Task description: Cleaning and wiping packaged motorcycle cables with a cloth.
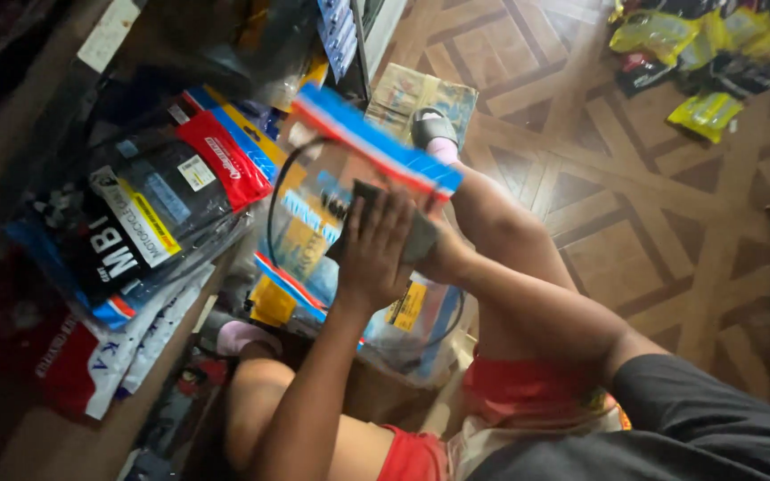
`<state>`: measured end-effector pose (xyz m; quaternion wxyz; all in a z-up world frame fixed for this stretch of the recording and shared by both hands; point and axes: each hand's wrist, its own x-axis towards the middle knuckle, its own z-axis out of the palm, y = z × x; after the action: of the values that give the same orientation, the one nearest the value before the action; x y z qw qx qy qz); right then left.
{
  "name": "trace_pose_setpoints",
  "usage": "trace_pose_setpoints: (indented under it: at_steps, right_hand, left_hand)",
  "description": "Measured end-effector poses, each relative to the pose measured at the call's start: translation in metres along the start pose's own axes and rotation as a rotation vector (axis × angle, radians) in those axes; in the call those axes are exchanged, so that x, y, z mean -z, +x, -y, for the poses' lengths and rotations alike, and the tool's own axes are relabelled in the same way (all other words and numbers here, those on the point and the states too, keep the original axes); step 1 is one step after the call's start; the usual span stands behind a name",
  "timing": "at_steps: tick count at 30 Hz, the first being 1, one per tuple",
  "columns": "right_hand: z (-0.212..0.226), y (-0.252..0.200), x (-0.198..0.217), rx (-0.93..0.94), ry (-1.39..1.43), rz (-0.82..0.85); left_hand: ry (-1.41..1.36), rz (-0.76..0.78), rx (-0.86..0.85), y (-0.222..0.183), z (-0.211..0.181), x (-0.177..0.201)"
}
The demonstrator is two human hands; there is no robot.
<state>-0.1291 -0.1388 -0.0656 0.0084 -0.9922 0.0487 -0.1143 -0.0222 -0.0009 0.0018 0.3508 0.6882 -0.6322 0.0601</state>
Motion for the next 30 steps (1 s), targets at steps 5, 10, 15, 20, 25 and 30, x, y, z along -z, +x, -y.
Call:
trace_pose_setpoints:
  at_steps: [5,10,15,20,25,30]
  right_hand:
    - [-0.041,0.009,0.048,-0.313,2.342,-0.433]
    - [-0.062,0.002,0.059,-0.342,2.479,-0.43]
    - [-0.04,0.004,0.052,-0.301,2.535,-0.386]
    - [0.008,0.004,0.019,-0.63,2.47,0.078]
    - [0.014,-0.009,-0.058,-0.287,2.773,0.269]
    - [0.044,0.009,0.041,-0.237,2.286,0.283]
  left_hand:
    - [0.161,0.223,-0.077,-0.024,0.028,0.002]
    - [0.074,0.13,0.096,-0.059,0.063,-0.002]
    - [0.019,0.131,0.062,-0.057,0.018,-0.012]
    - [0.174,0.151,-0.037,-0.018,-0.013,0.004]
    - [0.13,0.025,0.056,0.001,0.021,0.022]
    - [0.01,-0.126,0.261,0.001,0.042,0.017]
